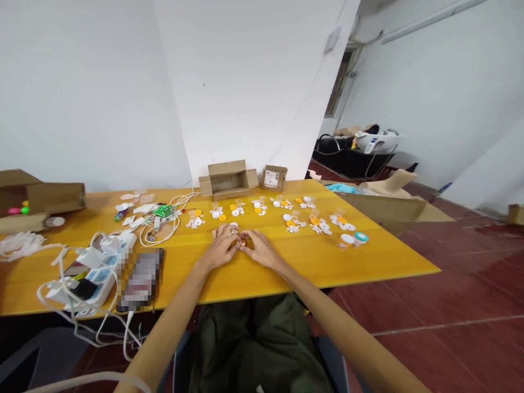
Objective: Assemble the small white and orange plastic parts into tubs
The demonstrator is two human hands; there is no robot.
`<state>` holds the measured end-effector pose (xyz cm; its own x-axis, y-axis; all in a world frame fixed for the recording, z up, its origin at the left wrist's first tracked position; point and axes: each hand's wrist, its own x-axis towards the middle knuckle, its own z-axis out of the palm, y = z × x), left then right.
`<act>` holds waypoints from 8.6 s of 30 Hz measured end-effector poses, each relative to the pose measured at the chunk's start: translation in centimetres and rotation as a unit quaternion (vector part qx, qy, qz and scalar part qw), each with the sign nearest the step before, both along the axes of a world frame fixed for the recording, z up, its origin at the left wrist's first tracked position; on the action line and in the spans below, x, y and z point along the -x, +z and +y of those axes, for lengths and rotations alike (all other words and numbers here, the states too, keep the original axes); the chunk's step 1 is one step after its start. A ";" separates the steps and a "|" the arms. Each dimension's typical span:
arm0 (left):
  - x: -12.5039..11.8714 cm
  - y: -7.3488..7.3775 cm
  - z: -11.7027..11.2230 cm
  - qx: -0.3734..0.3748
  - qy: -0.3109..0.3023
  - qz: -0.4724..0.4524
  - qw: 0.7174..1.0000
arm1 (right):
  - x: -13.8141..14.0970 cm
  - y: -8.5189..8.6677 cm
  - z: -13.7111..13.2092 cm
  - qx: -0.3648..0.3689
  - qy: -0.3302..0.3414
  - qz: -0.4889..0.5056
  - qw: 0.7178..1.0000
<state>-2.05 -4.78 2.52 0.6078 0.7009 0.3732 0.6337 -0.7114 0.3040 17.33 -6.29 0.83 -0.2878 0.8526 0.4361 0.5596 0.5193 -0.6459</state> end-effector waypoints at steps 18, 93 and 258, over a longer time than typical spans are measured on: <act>0.2 0.5 0.0 0.028 0.002 0.003 1.000 | 0.2 -0.1 0.7 0.021 0.056 0.073 0.996; -0.5 3.8 0.7 0.063 0.040 0.055 0.996 | 0.5 -0.2 1.1 0.046 0.089 0.109 0.989; 1.6 1.5 -0.6 -0.075 0.084 0.023 0.993 | -0.4 -1.5 2.2 -0.008 -0.090 0.155 0.984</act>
<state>-3.65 -5.40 4.01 0.5064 0.7322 0.4554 0.7578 -0.6299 0.1701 17.76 -4.14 -0.65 0.0153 0.8698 0.4932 0.4210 0.4418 -0.7922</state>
